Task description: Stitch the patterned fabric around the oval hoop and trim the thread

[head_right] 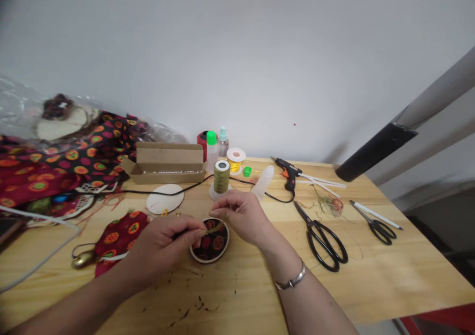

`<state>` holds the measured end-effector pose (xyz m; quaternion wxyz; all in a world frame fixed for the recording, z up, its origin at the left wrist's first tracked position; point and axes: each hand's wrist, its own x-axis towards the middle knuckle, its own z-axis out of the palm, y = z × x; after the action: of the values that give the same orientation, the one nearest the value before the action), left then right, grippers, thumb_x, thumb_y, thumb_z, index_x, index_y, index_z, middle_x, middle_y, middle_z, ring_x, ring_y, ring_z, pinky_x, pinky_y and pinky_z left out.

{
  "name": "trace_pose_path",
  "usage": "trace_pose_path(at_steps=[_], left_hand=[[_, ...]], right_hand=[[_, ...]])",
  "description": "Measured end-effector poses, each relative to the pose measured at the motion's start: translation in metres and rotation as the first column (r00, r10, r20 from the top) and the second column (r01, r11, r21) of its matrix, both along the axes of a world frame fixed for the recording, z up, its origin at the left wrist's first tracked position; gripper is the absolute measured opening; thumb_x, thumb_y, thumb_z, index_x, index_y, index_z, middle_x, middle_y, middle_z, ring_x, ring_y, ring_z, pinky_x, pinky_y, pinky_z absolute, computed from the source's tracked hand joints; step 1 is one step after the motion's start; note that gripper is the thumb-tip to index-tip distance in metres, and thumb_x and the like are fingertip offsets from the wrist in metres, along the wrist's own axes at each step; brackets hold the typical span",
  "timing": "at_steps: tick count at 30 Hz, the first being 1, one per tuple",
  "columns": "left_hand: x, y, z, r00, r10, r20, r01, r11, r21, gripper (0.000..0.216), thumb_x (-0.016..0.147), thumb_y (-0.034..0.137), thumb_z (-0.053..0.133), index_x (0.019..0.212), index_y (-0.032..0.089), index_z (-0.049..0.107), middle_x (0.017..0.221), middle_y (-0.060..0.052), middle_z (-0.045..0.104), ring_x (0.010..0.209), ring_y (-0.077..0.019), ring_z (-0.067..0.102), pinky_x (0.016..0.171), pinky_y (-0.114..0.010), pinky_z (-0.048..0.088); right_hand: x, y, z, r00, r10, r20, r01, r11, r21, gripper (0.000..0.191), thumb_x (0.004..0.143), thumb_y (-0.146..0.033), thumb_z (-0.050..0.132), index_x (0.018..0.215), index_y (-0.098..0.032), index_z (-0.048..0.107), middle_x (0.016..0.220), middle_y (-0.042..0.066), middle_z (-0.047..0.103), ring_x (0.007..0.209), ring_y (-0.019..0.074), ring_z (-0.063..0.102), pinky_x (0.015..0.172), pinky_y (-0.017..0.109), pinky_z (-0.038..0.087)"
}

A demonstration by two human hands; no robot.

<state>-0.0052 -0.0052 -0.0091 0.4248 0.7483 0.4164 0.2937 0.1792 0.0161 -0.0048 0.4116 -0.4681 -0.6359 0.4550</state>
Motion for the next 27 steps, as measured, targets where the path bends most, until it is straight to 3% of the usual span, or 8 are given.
trace_pose_path(at_steps=[4,8,16,22,27], left_hand=[[0.001,0.000,-0.002,0.996,-0.032,-0.081,0.039,0.996,0.086,0.022,0.084,0.021,0.049,0.072,0.016,0.066,0.064,0.002,0.064,0.060,-0.0109,0.056,0.058,-0.020,0.039],[0.001,-0.001,-0.003,0.995,-0.020,-0.099,0.030,0.995,0.098,0.023,0.085,0.021,0.048,0.074,0.016,0.067,0.066,0.001,0.066,0.061,-0.0118,0.058,0.059,-0.021,0.040],[0.002,0.001,-0.005,0.992,0.114,-0.047,-0.109,0.989,0.099,0.023,0.083,0.025,0.050,0.070,0.017,0.068,0.062,0.002,0.067,0.060,-0.0129,0.059,0.058,-0.021,0.042],[0.001,0.006,0.001,0.942,0.310,0.127,-0.282,0.939,-0.199,0.015,0.076,0.027,0.060,0.070,0.019,0.071,0.069,0.003,0.071,0.067,-0.0132,0.060,0.062,-0.019,0.044],[-0.001,0.011,0.002,0.892,0.399,0.214,-0.304,0.878,-0.371,0.018,0.073,0.033,0.064,0.067,0.017,0.069,0.056,0.005,0.061,0.054,-0.0088,0.050,0.053,-0.017,0.039]], right_hand=[[-0.003,-0.005,0.002,0.982,-0.028,0.184,-0.034,0.946,0.323,0.010,0.074,-0.011,0.064,0.068,-0.018,0.069,0.072,0.002,0.061,0.070,0.0127,0.054,0.065,0.026,0.043],[-0.008,-0.010,0.004,0.939,-0.086,0.334,-0.138,0.794,0.593,0.014,0.077,-0.008,0.060,0.071,-0.018,0.068,0.072,0.002,0.061,0.074,0.0143,0.050,0.070,0.030,0.041],[-0.014,-0.026,0.005,0.828,-0.250,0.502,-0.279,0.592,0.756,0.013,0.080,-0.007,0.056,0.080,-0.017,0.064,0.072,0.002,0.062,0.077,0.0168,0.045,0.071,0.034,0.037],[-0.021,-0.029,0.001,0.803,-0.251,0.540,-0.314,0.592,0.742,0.012,0.081,-0.007,0.054,0.081,-0.017,0.062,0.071,0.002,0.062,0.072,0.0158,0.046,0.067,0.033,0.036],[-0.023,-0.026,-0.005,0.851,-0.262,0.455,-0.206,0.632,0.747,0.011,0.080,-0.008,0.055,0.080,-0.017,0.061,0.074,0.003,0.062,0.070,0.0155,0.046,0.068,0.032,0.039]])
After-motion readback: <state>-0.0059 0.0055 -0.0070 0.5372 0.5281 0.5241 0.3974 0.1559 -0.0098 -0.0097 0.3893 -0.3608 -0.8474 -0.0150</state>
